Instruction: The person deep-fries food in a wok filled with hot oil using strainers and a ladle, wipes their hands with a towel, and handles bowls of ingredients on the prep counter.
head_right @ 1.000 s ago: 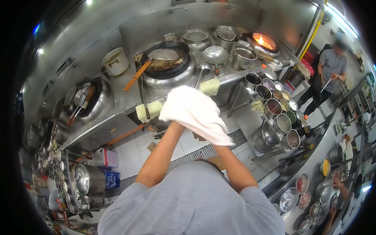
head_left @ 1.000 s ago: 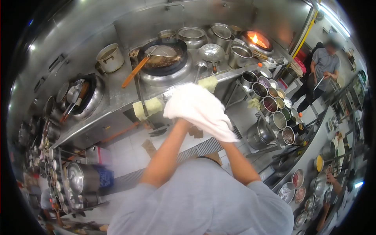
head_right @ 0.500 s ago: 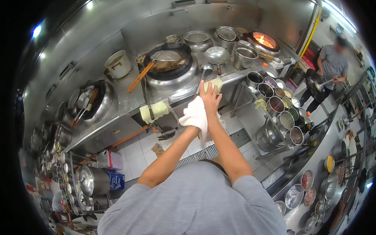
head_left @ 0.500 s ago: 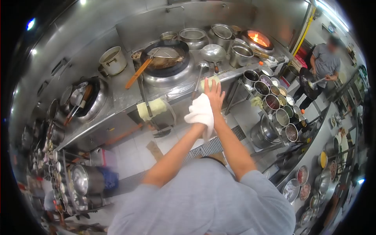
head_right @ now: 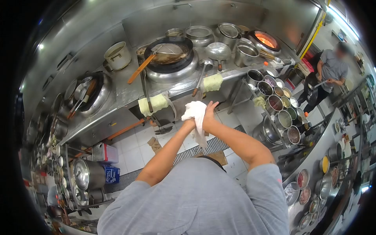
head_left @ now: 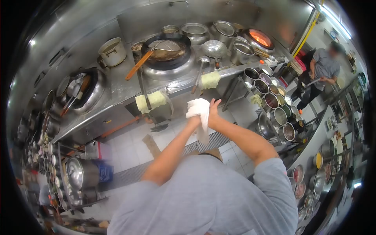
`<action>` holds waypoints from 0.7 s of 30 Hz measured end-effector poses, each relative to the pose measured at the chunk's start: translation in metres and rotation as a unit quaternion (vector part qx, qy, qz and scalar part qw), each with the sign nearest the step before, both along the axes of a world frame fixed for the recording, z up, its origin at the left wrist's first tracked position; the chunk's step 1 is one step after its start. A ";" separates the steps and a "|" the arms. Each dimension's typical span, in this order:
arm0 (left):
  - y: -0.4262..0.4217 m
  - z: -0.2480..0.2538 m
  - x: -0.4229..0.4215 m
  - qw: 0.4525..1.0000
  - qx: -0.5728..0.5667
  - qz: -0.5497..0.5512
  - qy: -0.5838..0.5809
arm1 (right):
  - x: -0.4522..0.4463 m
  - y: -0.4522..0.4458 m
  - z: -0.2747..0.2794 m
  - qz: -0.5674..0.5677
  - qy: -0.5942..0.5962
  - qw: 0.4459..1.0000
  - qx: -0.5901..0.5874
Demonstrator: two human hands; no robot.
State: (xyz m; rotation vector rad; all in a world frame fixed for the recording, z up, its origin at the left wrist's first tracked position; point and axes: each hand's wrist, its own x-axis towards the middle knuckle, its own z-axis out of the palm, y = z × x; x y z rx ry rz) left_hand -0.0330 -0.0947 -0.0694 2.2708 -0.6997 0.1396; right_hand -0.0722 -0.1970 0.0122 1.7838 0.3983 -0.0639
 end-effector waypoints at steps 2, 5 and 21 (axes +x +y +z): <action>0.005 -0.016 -0.001 0.982 -0.032 -0.060 0.174 | -0.009 0.005 0.017 -0.002 0.100 0.978 0.181; 0.016 0.018 -0.006 0.950 -0.004 -0.151 0.273 | -0.015 0.003 0.053 -0.062 0.326 0.859 0.390; -0.052 0.179 -0.053 0.526 -0.739 -0.177 0.381 | -0.006 -0.007 0.127 0.207 -0.315 0.286 0.881</action>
